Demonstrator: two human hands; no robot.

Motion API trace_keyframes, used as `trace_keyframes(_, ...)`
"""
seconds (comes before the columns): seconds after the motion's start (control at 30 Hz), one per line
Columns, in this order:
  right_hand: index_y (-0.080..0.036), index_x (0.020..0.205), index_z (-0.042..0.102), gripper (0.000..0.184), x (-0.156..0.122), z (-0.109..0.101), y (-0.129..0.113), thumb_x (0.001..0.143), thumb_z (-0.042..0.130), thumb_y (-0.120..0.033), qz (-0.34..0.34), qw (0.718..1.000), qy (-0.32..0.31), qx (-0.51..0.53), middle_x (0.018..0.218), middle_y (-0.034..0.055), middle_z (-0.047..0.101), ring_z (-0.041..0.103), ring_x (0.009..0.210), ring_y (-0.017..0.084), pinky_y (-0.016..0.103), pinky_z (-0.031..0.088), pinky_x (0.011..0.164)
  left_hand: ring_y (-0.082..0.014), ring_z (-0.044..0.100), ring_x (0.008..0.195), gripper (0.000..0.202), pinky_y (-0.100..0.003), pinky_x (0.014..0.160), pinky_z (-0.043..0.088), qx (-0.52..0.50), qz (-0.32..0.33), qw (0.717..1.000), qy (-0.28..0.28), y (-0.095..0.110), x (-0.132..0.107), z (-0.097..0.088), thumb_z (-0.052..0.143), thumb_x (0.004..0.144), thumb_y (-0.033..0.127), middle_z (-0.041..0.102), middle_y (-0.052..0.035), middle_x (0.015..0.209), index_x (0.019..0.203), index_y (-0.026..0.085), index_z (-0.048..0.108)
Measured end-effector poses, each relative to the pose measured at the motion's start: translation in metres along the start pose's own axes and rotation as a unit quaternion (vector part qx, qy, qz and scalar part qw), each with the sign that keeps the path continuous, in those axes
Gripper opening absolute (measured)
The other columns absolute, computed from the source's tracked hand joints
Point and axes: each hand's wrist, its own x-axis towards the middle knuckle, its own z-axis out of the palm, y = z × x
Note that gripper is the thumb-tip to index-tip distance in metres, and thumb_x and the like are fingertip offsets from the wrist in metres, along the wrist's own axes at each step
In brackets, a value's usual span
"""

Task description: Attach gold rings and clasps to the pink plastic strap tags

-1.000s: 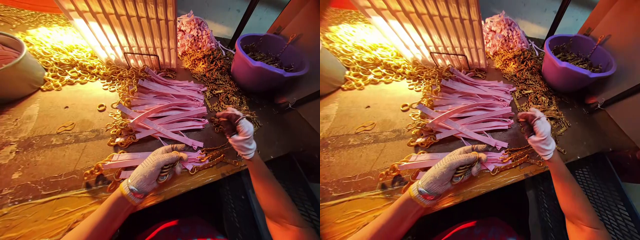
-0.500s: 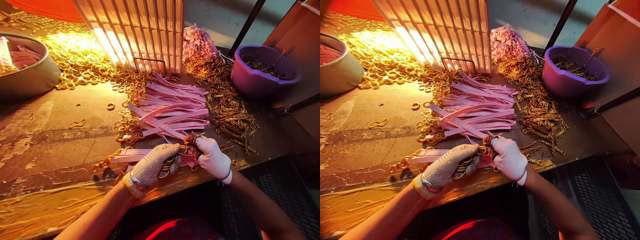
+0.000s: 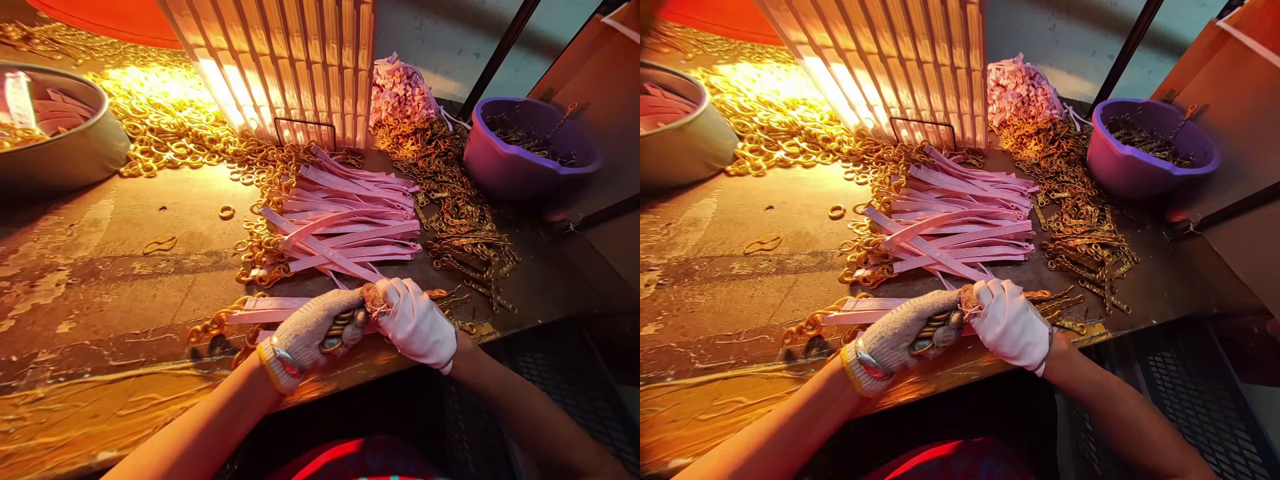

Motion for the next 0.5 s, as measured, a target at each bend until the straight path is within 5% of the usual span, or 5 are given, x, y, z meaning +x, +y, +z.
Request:
trace_keyframes(0.13,-0.017,0.094,0.061,0.011,-0.004,0.002,0.011,0.095,0.05,-0.017,0.028,0.998,-0.049,0.038,0.087,0.0096,0.063,0.055,0.072,0.022,0.034,0.045,0.064,-0.007,0.034,0.039,0.04,-0.019,0.038,0.022,0.123,0.048,0.991,-0.022,0.0,-0.001,0.001,0.059,0.086,0.054,0.049,0.0033,0.049,0.072,0.017,0.057)
trace_keyframes(0.23,-0.017,0.091,0.06,0.008,-0.008,-0.004,0.016,0.089,0.053,-0.013,0.003,0.993,-0.105,0.053,0.088,0.01,0.066,0.059,0.075,0.022,0.032,0.044,0.064,-0.0088,0.037,0.039,0.031,-0.019,0.039,0.025,0.229,0.121,0.965,0.036,-0.002,-0.005,0.003,0.061,0.087,0.049,0.054,0.004,0.051,0.09,0.018,0.062)
trace_keyframes(0.33,-0.018,0.089,0.059,0.008,-0.011,-0.016,0.01,0.082,0.057,-0.015,0.01,0.987,-0.135,0.087,0.083,0.0067,0.067,0.062,0.073,0.021,0.03,0.043,0.062,-0.0098,0.044,0.047,0.023,-0.02,0.045,0.033,0.299,0.184,0.935,0.05,-0.007,-0.009,0.005,0.064,0.085,0.041,0.058,0.0031,0.058,0.08,0.019,0.06)
trace_keyframes(0.5,-0.023,0.076,0.055,0.009,-0.024,-0.038,-0.014,0.072,0.062,-0.027,0.131,0.973,-0.174,0.079,0.068,0.0025,0.064,0.058,0.056,0.02,0.032,0.033,0.052,-0.0096,0.039,0.046,0.033,-0.022,0.047,0.031,0.213,0.072,0.971,-0.084,-0.02,-0.011,0.007,0.056,0.092,0.047,0.051,0.0033,0.054,0.073,0.02,0.05)
